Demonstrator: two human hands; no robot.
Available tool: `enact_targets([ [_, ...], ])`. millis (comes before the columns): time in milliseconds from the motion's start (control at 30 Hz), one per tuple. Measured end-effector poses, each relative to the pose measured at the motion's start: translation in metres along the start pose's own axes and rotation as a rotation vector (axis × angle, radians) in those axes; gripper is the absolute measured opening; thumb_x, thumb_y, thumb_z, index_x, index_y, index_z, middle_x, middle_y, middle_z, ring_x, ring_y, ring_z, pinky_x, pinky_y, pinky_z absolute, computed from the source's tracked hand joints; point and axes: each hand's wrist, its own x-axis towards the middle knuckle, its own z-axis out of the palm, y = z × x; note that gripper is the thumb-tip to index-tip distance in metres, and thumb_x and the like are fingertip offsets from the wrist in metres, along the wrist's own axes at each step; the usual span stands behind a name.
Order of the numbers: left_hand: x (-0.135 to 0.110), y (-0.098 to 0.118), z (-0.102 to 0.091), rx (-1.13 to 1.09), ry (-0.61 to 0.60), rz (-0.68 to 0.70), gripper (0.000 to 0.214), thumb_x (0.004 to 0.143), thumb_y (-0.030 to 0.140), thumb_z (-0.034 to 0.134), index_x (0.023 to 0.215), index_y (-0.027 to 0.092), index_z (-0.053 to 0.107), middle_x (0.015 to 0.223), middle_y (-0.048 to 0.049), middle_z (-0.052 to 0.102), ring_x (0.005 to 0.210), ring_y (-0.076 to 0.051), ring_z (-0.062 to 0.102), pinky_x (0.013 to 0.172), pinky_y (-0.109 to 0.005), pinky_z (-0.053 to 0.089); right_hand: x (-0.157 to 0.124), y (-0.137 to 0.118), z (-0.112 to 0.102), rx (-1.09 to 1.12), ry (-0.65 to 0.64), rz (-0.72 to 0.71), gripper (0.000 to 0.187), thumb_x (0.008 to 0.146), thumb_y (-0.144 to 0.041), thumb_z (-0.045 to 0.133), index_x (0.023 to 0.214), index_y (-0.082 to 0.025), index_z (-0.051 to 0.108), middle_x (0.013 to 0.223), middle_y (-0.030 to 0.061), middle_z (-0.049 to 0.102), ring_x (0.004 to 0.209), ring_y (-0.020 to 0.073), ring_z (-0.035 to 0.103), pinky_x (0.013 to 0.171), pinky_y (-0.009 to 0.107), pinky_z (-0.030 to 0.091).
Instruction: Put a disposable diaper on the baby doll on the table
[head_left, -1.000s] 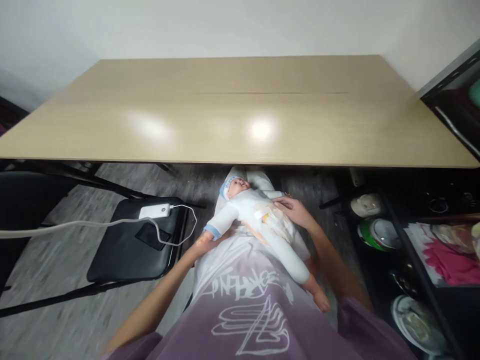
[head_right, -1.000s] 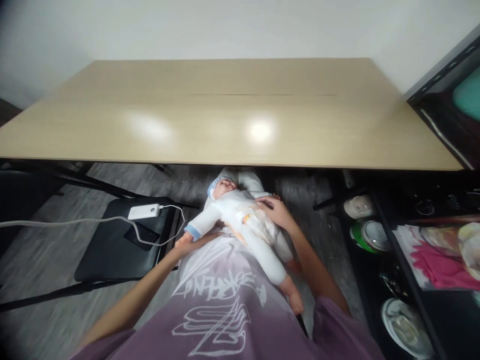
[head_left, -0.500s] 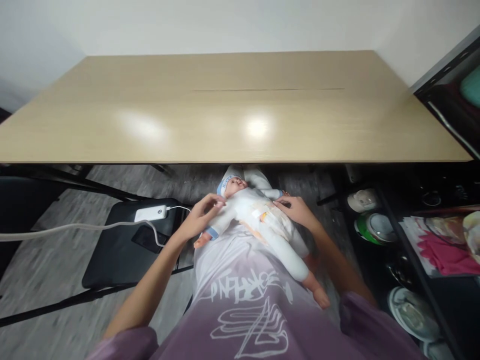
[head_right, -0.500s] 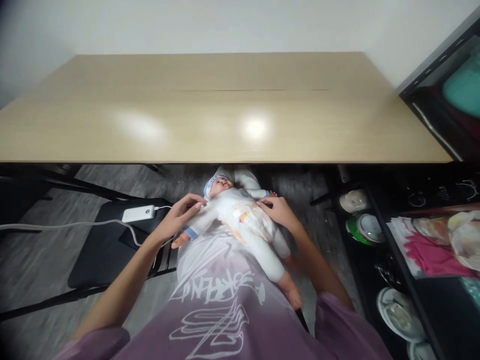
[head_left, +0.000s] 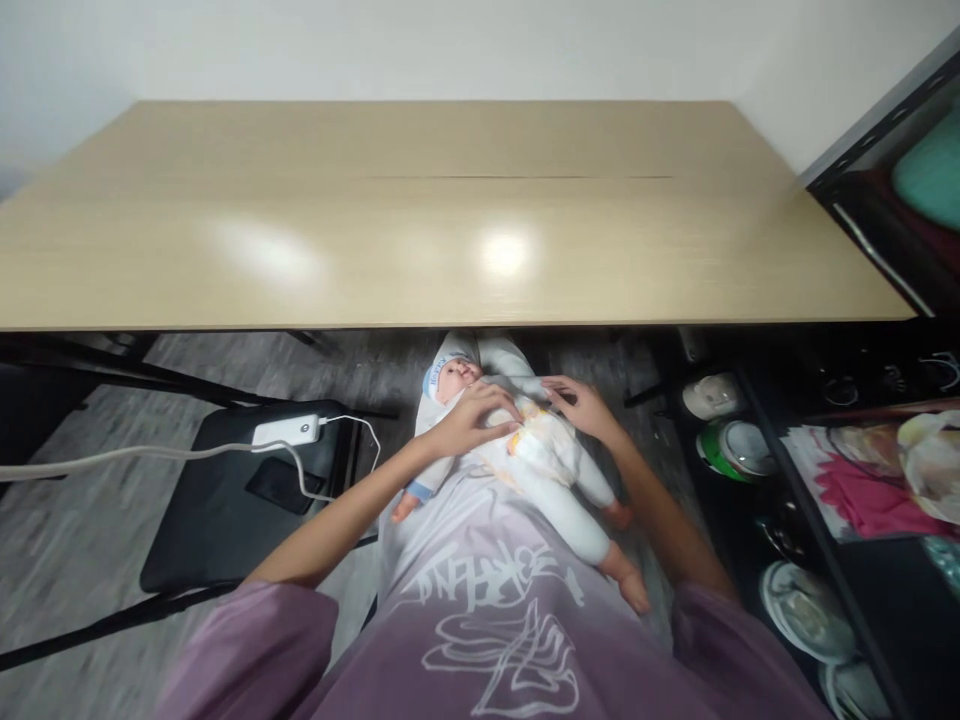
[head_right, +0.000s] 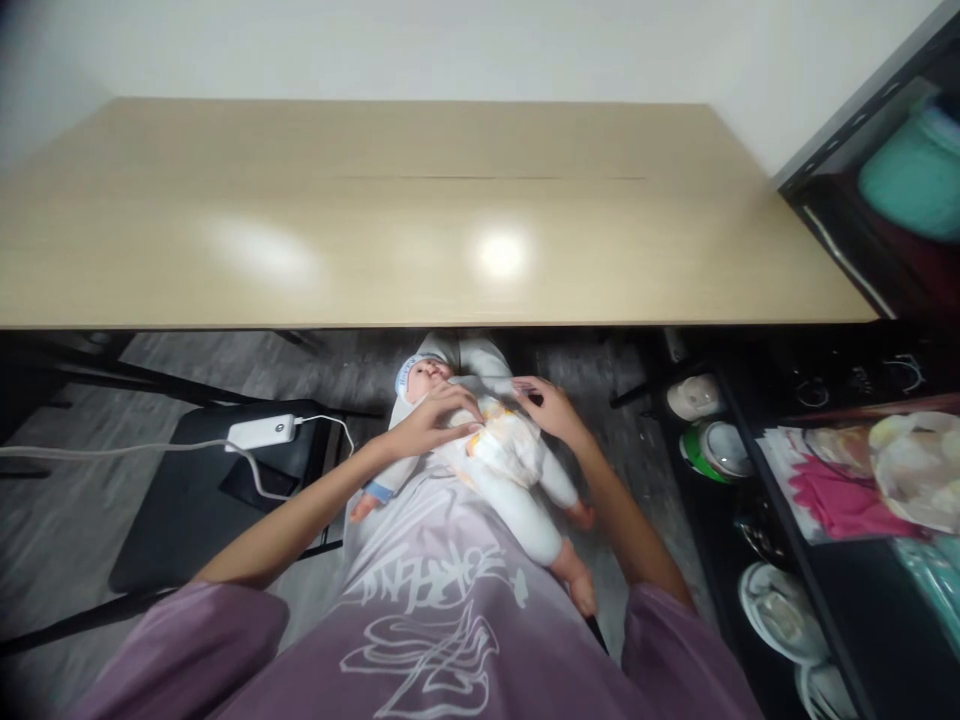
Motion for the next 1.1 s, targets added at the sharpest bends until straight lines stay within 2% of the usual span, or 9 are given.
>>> enact_targets([
  [267, -0.045, 0.021, 0.019, -0.267, 0.270, -0.154, 0.040, 0.112, 0.059, 0.063, 0.107, 0.020, 0.069, 0.111, -0.0109, 0.076, 0.109, -0.025, 0.071, 0.104, -0.040, 0.052, 0.020, -0.076, 0.024, -0.054, -0.316, -0.337, 0.032, 0.110, -0.047, 0.065, 0.126, -0.023, 0.080, 0.131, 0.0113, 0.077, 0.129, 0.0270, 0.071, 0.117, 0.045, 0.055],
  [400, -0.086, 0.042, 0.014, -0.401, 0.065, -0.286, 0.042, 0.116, 0.059, 0.057, 0.098, 0.021, 0.062, 0.077, -0.0017, 0.074, 0.076, -0.019, 0.068, 0.093, -0.037, 0.052, 0.008, -0.091, -0.009, -0.119, -0.437, -0.252, 0.047, 0.113, -0.062, 0.053, 0.106, -0.024, 0.079, 0.107, 0.0067, 0.079, 0.106, 0.0254, 0.071, 0.105, 0.039, 0.056],
  [500, -0.093, 0.061, -0.003, -0.293, -0.099, -0.266, 0.037, 0.120, 0.049, 0.049, 0.102, 0.023, 0.067, 0.067, 0.0009, 0.073, 0.087, -0.022, 0.072, 0.103, -0.039, 0.050, -0.025, -0.091, -0.054, -0.102, -0.483, -0.085, 0.074, 0.109, -0.083, 0.040, 0.090, -0.023, 0.079, 0.093, 0.0086, 0.077, 0.086, 0.0256, 0.067, 0.088, 0.038, 0.056],
  [600, -0.054, 0.071, -0.019, -0.058, -0.166, -0.153, 0.037, 0.120, 0.048, 0.048, 0.109, 0.024, 0.074, 0.090, -0.0029, 0.081, 0.102, -0.024, 0.072, 0.111, -0.041, 0.048, -0.062, -0.086, -0.086, 0.055, -0.533, 0.217, 0.096, 0.101, -0.099, 0.025, 0.100, -0.022, 0.083, 0.086, 0.0111, 0.077, 0.075, 0.0267, 0.065, 0.068, 0.038, 0.050],
  [700, 0.027, 0.067, -0.011, 0.171, -0.240, -0.020, 0.034, 0.110, 0.049, 0.067, 0.128, 0.021, 0.074, 0.130, -0.0111, 0.080, 0.122, -0.030, 0.069, 0.111, -0.043, 0.050, -0.087, -0.080, -0.085, 0.122, -0.552, 0.414, 0.101, 0.100, -0.099, 0.019, 0.103, -0.021, 0.083, 0.085, 0.0118, 0.078, 0.068, 0.0254, 0.065, 0.062, 0.037, 0.045],
  [800, 0.110, 0.054, 0.025, 0.328, -0.682, -0.048, 0.049, 0.080, 0.040, 0.096, 0.121, 0.019, 0.078, 0.141, -0.0145, 0.078, 0.137, -0.039, 0.067, 0.114, -0.046, 0.052, -0.102, -0.071, -0.064, -0.033, -0.461, 0.367, 0.074, 0.105, -0.085, 0.041, 0.088, -0.023, 0.077, 0.080, 0.0075, 0.075, 0.073, 0.0240, 0.065, 0.070, 0.035, 0.047],
  [867, 0.143, 0.046, 0.053, 0.316, -0.852, -0.068, 0.045, 0.063, 0.031, 0.104, 0.100, 0.020, 0.081, 0.113, -0.0100, 0.085, 0.110, -0.034, 0.078, 0.097, -0.038, 0.060, -0.113, -0.062, -0.052, -0.115, -0.415, 0.360, 0.060, 0.104, -0.076, 0.054, 0.086, -0.023, 0.074, 0.076, 0.0038, 0.073, 0.073, 0.0224, 0.064, 0.070, 0.034, 0.045],
  [967, 0.145, 0.037, 0.076, 0.361, -0.842, -0.063, 0.047, 0.059, 0.023, 0.105, 0.099, 0.021, 0.081, 0.100, -0.0074, 0.086, 0.097, -0.032, 0.081, 0.094, -0.039, 0.060, -0.134, -0.044, -0.045, -0.085, -0.429, 0.430, 0.056, 0.103, -0.074, 0.058, 0.090, -0.022, 0.076, 0.077, 0.0029, 0.073, 0.073, 0.0222, 0.065, 0.067, 0.033, 0.042],
  [1100, 0.099, 0.040, 0.064, 0.422, -0.442, -0.044, 0.057, 0.083, 0.044, 0.097, 0.130, 0.020, 0.074, 0.126, -0.0125, 0.082, 0.124, -0.036, 0.077, 0.115, -0.049, 0.047, -0.148, -0.024, -0.044, -0.102, -0.439, 0.476, 0.064, 0.098, -0.077, 0.058, 0.063, -0.023, 0.063, 0.068, 0.0055, 0.065, 0.070, 0.0263, 0.064, 0.066, 0.040, 0.047],
])
